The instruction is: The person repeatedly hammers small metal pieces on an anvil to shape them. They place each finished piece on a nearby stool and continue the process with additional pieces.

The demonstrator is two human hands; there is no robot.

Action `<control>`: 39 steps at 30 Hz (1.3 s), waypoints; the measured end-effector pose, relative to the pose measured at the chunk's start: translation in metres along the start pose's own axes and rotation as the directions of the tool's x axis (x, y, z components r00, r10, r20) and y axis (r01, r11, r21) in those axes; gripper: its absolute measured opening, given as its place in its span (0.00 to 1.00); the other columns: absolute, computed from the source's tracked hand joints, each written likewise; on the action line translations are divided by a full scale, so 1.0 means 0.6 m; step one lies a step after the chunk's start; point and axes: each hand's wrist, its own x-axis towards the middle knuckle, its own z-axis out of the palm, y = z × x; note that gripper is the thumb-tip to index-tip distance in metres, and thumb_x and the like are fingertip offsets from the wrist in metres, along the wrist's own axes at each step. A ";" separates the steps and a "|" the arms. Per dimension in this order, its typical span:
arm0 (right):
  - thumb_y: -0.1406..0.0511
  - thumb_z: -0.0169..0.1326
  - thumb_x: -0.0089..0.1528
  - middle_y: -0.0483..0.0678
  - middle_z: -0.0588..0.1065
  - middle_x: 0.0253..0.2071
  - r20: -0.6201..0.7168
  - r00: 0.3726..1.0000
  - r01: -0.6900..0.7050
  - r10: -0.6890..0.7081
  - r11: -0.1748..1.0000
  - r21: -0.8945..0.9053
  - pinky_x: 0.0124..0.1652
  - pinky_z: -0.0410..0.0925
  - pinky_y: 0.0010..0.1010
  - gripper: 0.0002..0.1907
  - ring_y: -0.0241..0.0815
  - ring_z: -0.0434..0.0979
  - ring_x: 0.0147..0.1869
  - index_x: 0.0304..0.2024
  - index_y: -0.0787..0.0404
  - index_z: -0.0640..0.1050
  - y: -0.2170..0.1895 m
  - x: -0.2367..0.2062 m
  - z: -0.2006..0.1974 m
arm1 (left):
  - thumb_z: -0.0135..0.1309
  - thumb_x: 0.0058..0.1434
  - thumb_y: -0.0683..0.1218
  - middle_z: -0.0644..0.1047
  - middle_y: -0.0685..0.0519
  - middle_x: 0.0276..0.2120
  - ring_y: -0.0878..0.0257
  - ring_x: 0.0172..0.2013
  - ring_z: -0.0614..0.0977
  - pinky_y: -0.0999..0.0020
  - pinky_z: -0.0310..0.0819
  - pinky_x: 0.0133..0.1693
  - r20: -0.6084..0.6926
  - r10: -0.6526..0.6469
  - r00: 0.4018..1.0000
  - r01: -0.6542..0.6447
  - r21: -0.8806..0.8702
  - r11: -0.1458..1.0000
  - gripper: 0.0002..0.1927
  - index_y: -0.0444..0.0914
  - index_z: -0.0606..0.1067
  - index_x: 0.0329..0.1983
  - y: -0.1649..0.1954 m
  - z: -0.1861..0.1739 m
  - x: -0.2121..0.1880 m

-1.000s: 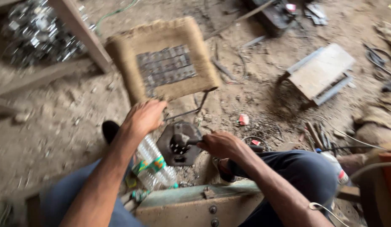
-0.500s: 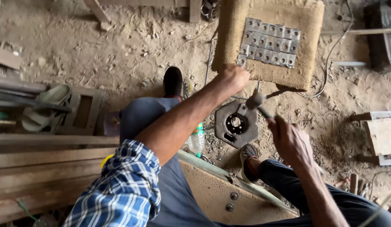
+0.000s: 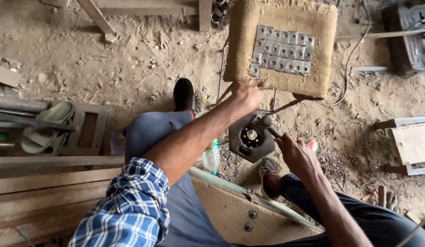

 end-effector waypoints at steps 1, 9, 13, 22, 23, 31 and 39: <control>0.52 0.38 0.72 0.47 0.68 0.13 0.008 1.000 -0.014 0.014 1.000 0.001 0.12 0.55 0.37 0.21 0.38 0.59 0.10 0.39 0.61 0.71 0.004 -0.001 0.001 | 0.47 0.65 0.34 0.74 0.53 0.23 0.64 0.20 0.71 0.73 0.67 0.16 0.117 -0.114 0.987 0.122 -0.067 0.990 0.12 0.37 0.73 0.25 0.008 0.006 -0.005; 0.50 0.36 0.72 0.46 0.68 0.13 0.042 0.999 -0.022 0.018 0.995 0.096 0.13 0.57 0.37 0.24 0.38 0.59 0.11 0.37 0.61 0.73 0.025 -0.003 0.004 | 0.48 0.67 0.37 0.74 0.49 0.21 0.67 0.18 0.72 0.73 0.65 0.19 0.523 -0.067 0.850 -0.029 0.173 0.984 0.10 0.37 0.73 0.29 0.050 0.033 -0.027; 0.49 0.35 0.72 0.46 0.71 0.15 0.162 0.986 -0.065 0.050 0.994 0.086 0.16 0.61 0.38 0.26 0.39 0.63 0.14 0.38 0.58 0.76 0.037 0.002 -0.017 | 0.50 0.69 0.36 0.76 0.51 0.24 0.69 0.23 0.74 0.73 0.68 0.24 0.561 0.183 0.808 -0.545 0.591 0.595 0.11 0.36 0.75 0.29 0.052 0.036 -0.001; 0.46 0.32 0.72 0.42 0.68 0.18 0.271 0.958 -0.094 0.094 0.995 -0.012 0.21 0.63 0.36 0.27 0.36 0.59 0.18 0.38 0.55 0.75 0.057 0.013 -0.024 | 0.59 0.60 0.36 0.79 0.52 0.32 0.63 0.26 0.78 0.70 0.75 0.24 0.032 -0.018 0.999 0.018 -0.022 1.000 0.03 0.35 0.78 0.31 0.071 -0.078 0.062; 0.46 0.32 0.72 0.42 0.67 0.18 0.252 0.964 -0.086 0.088 0.996 -0.019 0.21 0.62 0.36 0.27 0.36 0.58 0.17 0.38 0.55 0.74 0.057 0.012 -0.025 | 0.59 0.61 0.37 0.78 0.51 0.33 0.63 0.25 0.77 0.69 0.74 0.21 -0.021 -0.117 0.993 0.117 -0.023 0.993 0.02 0.35 0.78 0.32 0.070 -0.084 0.062; 0.45 0.31 0.72 0.39 0.65 0.18 0.281 0.952 -0.111 0.117 0.993 -0.037 0.17 0.59 0.31 0.27 0.32 0.55 0.16 0.38 0.55 0.72 0.055 0.010 -0.024 | 0.62 0.63 0.39 0.78 0.54 0.32 0.64 0.27 0.77 0.68 0.75 0.26 -0.245 -0.033 0.969 0.080 0.184 0.980 0.05 0.35 0.78 0.31 0.042 -0.050 0.052; 0.44 0.30 0.71 0.37 0.64 0.16 0.263 0.959 -0.096 0.107 0.994 -0.055 0.18 0.59 0.32 0.27 0.32 0.54 0.16 0.37 0.54 0.71 0.065 0.012 -0.008 | 0.66 0.57 0.42 0.78 0.56 0.28 0.65 0.28 0.77 0.61 0.73 0.40 -0.286 0.008 0.958 0.079 0.292 0.953 0.05 0.40 0.81 0.28 0.047 -0.040 0.056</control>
